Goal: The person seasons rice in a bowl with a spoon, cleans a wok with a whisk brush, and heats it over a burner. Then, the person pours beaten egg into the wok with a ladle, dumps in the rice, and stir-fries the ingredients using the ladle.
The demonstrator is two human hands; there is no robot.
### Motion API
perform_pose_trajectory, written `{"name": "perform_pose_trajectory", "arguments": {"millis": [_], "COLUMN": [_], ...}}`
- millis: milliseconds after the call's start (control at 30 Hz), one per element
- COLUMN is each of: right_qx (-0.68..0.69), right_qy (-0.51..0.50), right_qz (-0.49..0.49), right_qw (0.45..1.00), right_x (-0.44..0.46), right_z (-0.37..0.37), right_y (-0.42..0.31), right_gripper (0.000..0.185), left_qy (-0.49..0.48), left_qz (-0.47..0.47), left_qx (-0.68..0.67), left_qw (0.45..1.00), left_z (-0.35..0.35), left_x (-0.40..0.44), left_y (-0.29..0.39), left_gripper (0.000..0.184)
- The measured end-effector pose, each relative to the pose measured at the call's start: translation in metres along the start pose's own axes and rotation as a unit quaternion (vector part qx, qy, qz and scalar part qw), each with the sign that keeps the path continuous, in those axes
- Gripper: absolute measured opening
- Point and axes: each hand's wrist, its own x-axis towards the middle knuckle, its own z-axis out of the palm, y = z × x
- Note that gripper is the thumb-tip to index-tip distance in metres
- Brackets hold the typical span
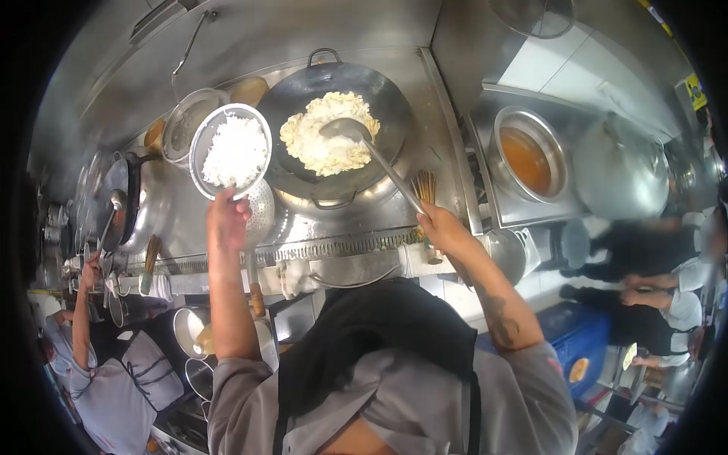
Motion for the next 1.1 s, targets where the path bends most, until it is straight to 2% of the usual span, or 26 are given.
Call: {"name": "perform_pose_trajectory", "arguments": {"millis": [67, 167, 267, 367, 400, 500, 533, 633, 667, 800, 867, 900, 967, 1000, 1033, 1100], "right_qx": [0.026, -0.002, 0.073, 0.063, 0.018, 0.017, 0.053, 0.008, 0.054, 0.098, 0.151, 0.176, 0.224, 0.231, 0.239, 0.249], "right_qy": [-0.038, 0.042, 0.014, -0.028, -0.045, 0.057, 0.02, -0.039, -0.053, -0.005, 0.012, 0.023, 0.052, 0.062, 0.071, 0.084], "right_qz": [0.045, -0.048, -0.012, 0.024, 0.012, -0.066, -0.012, 0.044, 0.042, 0.01, 0.015, 0.03, 0.058, 0.052, 0.047, 0.046], "right_qw": [0.998, 0.998, 0.997, 0.997, 0.999, 0.996, 0.998, 0.998, 0.996, 0.995, 0.988, 0.984, 0.971, 0.969, 0.967, 0.964], "right_x": [0.0, -0.023, -0.027, -0.004, -0.005, -0.021, -0.03, -0.013, -0.011, -0.028, -0.035, -0.04, -0.05, -0.053, -0.055, -0.057], "right_z": [-0.011, -0.008, 0.005, 0.008, -0.002, 0.008, 0.006, 0.018, 0.02, 0.021, 0.013, 0.012, 0.013, 0.015, 0.017, 0.022], "right_y": [-0.014, -0.032, -0.027, -0.018, -0.028, -0.032, -0.043, -0.011, -0.012, -0.023, -0.019, -0.024, -0.037, -0.036, -0.034, -0.032], "right_gripper": [0.04, 0.037, 0.032, 0.033, 0.035, 0.033, 0.033, 0.036, 0.037, 0.035, 0.035, 0.035, 0.036, 0.036, 0.036, 0.037], "left_qy": [-0.006, -0.004, -0.009, -0.02, -0.014, -0.009, -0.017, -0.039, -0.048, -0.059, -0.062, -0.064, -0.008, 0.018, -0.001, -0.034], "left_qz": [0.015, 0.018, 0.024, 0.026, 0.028, 0.024, 0.027, 0.022, 0.019, 0.009, 0.07, 0.103, 0.172, 0.547, 0.405, 0.399], "left_qx": [-0.008, -0.007, 0.001, -0.006, -0.005, 0.007, 0.006, 0.018, 0.023, 0.092, 0.175, 0.214, 0.32, 0.471, 0.512, 0.605], "left_qw": [1.0, 1.0, 1.0, 0.999, 0.999, 1.0, 0.999, 0.999, 0.998, 0.994, 0.98, 0.969, 0.931, 0.691, 0.758, 0.688], "left_z": [0.004, 0.009, 0.007, 0.003, 0.003, 0.009, 0.008, 0.0, 0.0, 0.01, 0.028, 0.039, 0.067, 0.076, 0.076, 0.08], "left_x": [0.003, -0.001, 0.002, 0.011, 0.011, 0.011, 0.012, 0.022, 0.028, 0.05, 0.075, 0.084, 0.098, 0.122, 0.127, 0.164], "left_y": [0.004, 0.011, 0.013, 0.011, 0.012, 0.014, 0.014, 0.01, 0.011, 0.006, -0.012, -0.018, -0.035, -0.045, -0.066, -0.1], "left_gripper": [0.013, 0.014, 0.014, 0.013, 0.014, 0.014, 0.014, 0.014, 0.015, 0.015, 0.021, 0.026, 0.047, 0.061, 0.062, 0.063]}}
